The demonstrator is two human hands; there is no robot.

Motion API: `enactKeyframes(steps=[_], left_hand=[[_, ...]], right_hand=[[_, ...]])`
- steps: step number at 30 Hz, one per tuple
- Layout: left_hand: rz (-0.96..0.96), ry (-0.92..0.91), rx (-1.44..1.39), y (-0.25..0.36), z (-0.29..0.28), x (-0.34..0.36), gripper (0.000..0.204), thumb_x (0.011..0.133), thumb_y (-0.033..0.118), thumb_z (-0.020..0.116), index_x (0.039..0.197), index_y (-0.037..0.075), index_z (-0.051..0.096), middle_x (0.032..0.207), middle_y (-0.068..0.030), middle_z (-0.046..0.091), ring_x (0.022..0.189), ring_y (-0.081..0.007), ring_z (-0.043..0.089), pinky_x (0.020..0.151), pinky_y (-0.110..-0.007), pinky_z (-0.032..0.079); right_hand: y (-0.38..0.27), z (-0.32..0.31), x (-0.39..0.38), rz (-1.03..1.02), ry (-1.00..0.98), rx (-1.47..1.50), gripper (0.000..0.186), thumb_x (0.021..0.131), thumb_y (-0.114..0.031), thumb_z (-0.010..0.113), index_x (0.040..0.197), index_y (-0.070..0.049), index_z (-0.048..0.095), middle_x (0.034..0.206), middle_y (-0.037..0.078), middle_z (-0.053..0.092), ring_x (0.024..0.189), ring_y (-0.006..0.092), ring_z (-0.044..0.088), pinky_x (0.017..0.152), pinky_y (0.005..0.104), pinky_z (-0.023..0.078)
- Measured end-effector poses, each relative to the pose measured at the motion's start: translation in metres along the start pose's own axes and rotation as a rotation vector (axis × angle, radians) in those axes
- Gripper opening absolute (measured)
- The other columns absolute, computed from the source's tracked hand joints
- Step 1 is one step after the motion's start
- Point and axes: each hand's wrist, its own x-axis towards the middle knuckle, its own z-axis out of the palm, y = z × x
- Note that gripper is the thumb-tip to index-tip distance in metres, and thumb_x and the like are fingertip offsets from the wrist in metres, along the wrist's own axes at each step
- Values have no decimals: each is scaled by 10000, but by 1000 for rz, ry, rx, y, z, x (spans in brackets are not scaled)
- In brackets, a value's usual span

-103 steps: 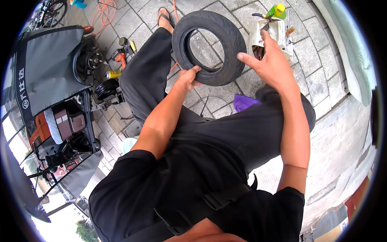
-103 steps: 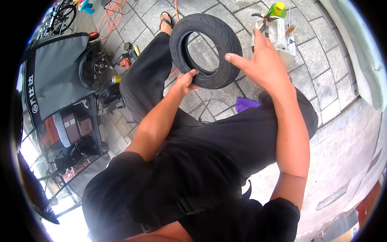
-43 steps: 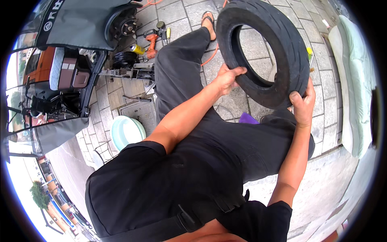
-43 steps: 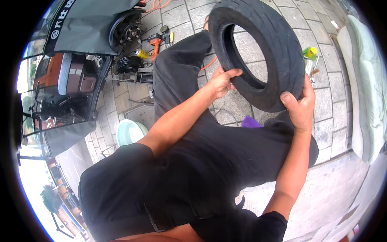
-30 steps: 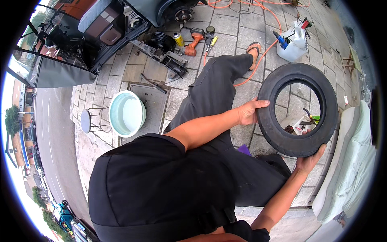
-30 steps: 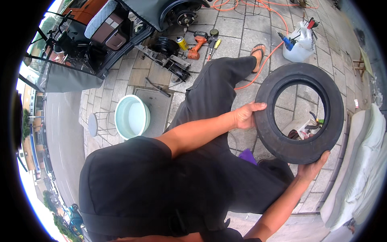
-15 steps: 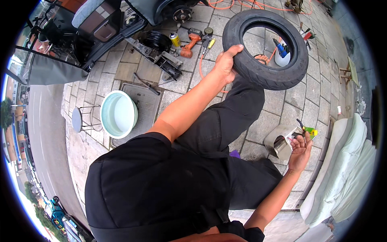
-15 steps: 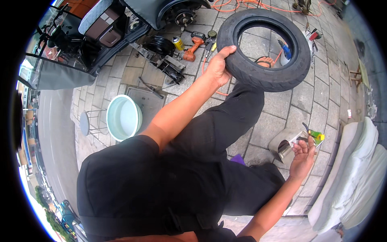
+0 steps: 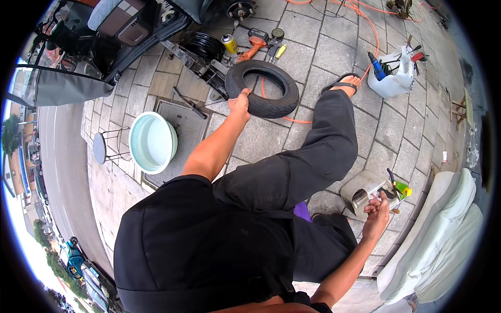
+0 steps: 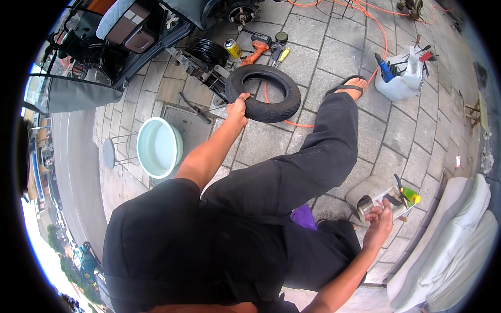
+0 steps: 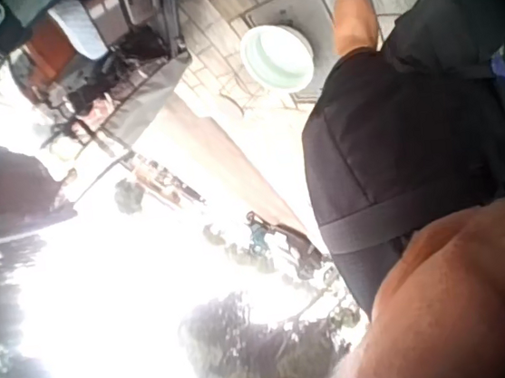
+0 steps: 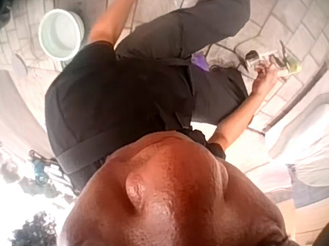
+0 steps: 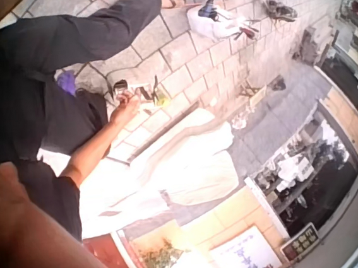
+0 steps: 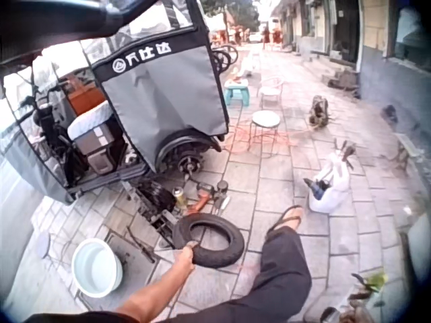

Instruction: The person handles a black wheel hub, rotates it, and applies lubricant from a spray can. They also pick up a tire and place it on the ground, then continue to manipulate the hub and spray it with lubricant.

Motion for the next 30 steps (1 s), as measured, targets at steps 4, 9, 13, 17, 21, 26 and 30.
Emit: enactKeyframes(steps=[4,9,13,17,21,26,30], left_hand=[[251,-149,276,35,-22,-1,482,787,115,848,1196,-58,662,1044,-165,746,843,-289,747,777,-413,632],[398,-244,530,92,-40,-13,842,745,197,895,1423,-87,485,1207,-228,704,1008,-307,739,860,-419,623],[458,-174,687,116,-55,-7,882,738,288,903,1437,-70,504,1242,-234,717,1081,-321,738,941,-408,595],[512,-96,862,121,-93,18,958,720,375,916,1464,-60,498,1263,-247,715,1127,-344,729,990,-413,573],[540,-92,967,130,-102,9,980,713,353,941,1483,-59,497,1269,-223,721,1141,-322,726,999,-403,574],[512,-138,760,125,-116,1,904,726,234,937,1469,-57,513,1245,-185,725,1109,-274,721,973,-385,580],[627,-176,758,134,-126,4,883,730,230,943,1457,-53,530,1241,-172,718,1095,-256,716,977,-376,572]], right_hand=[[-3,11,13,11,-29,-69,635,1111,-449,568,1475,70,540,943,66,681,751,128,619,696,265,503],[-12,24,19,-8,-25,-115,597,1115,-424,573,1458,65,563,943,59,681,749,117,610,701,260,502],[-11,29,20,15,-39,-196,559,1116,-401,579,1446,51,583,930,54,679,737,109,600,691,254,487],[-8,29,19,32,-64,-286,530,1117,-389,580,1431,36,605,918,50,675,712,98,583,675,252,474],[-3,23,18,41,-53,-313,507,1120,-384,574,1412,28,628,914,47,672,698,93,572,668,254,471],[-3,27,18,26,-69,-353,493,1123,-378,569,1406,20,637,910,45,669,708,92,578,662,250,474],[-3,27,17,39,-73,-360,487,1122,-375,572,1405,17,639,912,47,670,709,90,581,659,250,474]])
